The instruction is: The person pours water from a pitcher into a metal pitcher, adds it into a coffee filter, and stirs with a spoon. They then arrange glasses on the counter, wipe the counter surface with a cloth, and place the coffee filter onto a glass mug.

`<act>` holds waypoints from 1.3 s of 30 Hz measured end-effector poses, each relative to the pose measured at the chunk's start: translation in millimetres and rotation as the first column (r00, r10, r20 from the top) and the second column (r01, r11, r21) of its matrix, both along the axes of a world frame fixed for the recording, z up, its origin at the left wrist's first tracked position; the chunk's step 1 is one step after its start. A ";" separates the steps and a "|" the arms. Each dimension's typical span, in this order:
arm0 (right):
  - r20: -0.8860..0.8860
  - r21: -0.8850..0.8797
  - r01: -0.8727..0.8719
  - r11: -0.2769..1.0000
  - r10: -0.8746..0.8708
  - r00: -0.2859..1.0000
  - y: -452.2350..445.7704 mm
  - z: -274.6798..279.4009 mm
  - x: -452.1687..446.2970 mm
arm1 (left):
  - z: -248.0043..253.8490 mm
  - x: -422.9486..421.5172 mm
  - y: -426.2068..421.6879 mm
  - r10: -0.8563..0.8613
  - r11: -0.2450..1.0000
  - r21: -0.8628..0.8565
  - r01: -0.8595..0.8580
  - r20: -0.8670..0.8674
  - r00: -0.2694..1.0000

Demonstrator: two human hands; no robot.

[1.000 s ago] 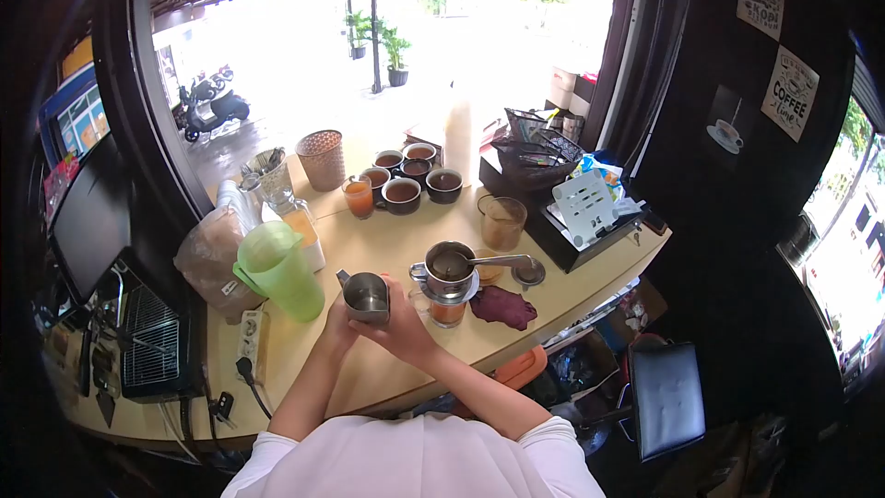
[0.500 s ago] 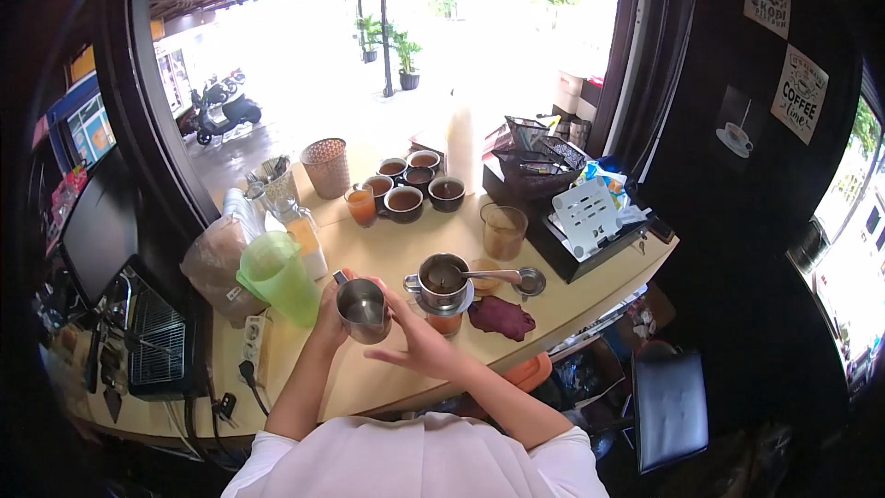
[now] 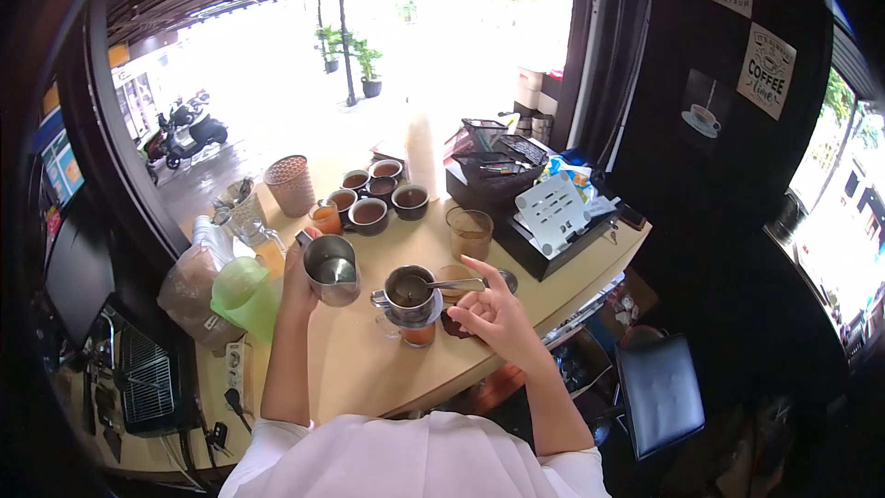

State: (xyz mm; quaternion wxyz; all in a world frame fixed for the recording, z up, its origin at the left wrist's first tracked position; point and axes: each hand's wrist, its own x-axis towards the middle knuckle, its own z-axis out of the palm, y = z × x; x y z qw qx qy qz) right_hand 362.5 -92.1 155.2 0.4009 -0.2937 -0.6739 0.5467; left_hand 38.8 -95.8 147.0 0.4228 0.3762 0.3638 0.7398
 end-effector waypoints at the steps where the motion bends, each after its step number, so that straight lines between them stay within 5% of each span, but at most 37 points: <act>1: -0.050 -0.021 0.005 1.000 -0.006 0.999 -2.9 4.5 -4.4 | 3.8 1.4 5.5 -0.002 1.000 0.000 0.002 -0.020 1.000; 14: 0.049 0.353 0.217 0.910 -0.249 0.967 14.4 20.3 -27.5 | 27.3 9.1 63.4 -0.085 0.991 0.081 0.105 -0.223 0.971; 39: 0.048 0.419 0.206 0.884 -0.248 0.968 17.0 30.4 -31.0 | 29.6 18.4 63.1 -0.203 0.967 0.052 0.250 -0.436 0.877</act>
